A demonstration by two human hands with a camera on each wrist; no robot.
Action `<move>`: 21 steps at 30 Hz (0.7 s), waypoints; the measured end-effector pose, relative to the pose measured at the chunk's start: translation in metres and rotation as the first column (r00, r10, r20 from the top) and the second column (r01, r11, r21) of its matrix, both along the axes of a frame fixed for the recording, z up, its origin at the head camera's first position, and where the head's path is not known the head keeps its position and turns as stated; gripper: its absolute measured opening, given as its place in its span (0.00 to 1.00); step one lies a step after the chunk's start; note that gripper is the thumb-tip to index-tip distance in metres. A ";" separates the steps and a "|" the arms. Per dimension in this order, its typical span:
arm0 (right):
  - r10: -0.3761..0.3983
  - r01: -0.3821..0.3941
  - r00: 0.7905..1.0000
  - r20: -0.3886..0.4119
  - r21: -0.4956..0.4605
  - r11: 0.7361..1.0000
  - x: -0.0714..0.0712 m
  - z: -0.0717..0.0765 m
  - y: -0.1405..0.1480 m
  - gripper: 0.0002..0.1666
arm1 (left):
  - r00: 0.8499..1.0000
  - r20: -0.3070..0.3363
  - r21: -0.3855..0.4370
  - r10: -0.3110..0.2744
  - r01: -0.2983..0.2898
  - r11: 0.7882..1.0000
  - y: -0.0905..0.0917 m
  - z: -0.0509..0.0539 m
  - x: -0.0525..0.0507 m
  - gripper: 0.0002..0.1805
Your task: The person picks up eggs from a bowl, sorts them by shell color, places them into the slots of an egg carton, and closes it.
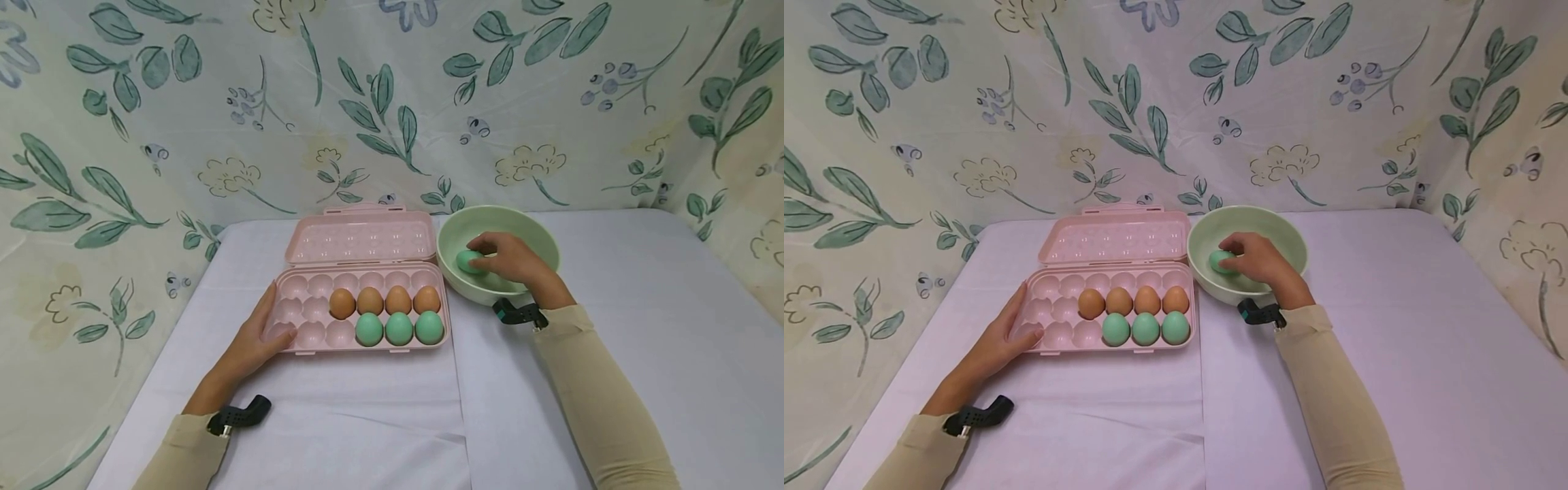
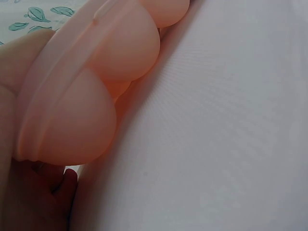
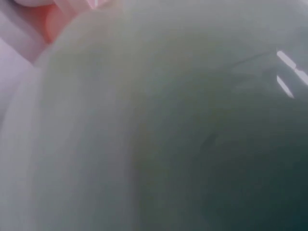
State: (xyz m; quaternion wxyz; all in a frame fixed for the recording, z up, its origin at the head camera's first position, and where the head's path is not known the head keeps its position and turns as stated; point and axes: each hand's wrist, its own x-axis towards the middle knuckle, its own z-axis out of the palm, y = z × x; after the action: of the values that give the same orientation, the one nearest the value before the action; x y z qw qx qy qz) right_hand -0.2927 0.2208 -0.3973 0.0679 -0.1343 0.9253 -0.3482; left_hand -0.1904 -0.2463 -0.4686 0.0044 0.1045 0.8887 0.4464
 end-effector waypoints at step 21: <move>0.065 -0.066 0.998 0.021 0.059 0.996 -0.002 -0.004 -0.002 0.23 | 1.000 0.014 0.001 0.008 -0.008 1.000 0.001 0.001 0.000 0.57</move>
State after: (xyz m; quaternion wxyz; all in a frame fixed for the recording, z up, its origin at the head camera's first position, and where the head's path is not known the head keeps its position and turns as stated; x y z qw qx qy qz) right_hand -0.2946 0.2186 -0.4013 0.0923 -0.1591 0.9296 -0.3193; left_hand -0.1899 -0.2455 -0.4675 0.0089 0.0980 0.8888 0.4476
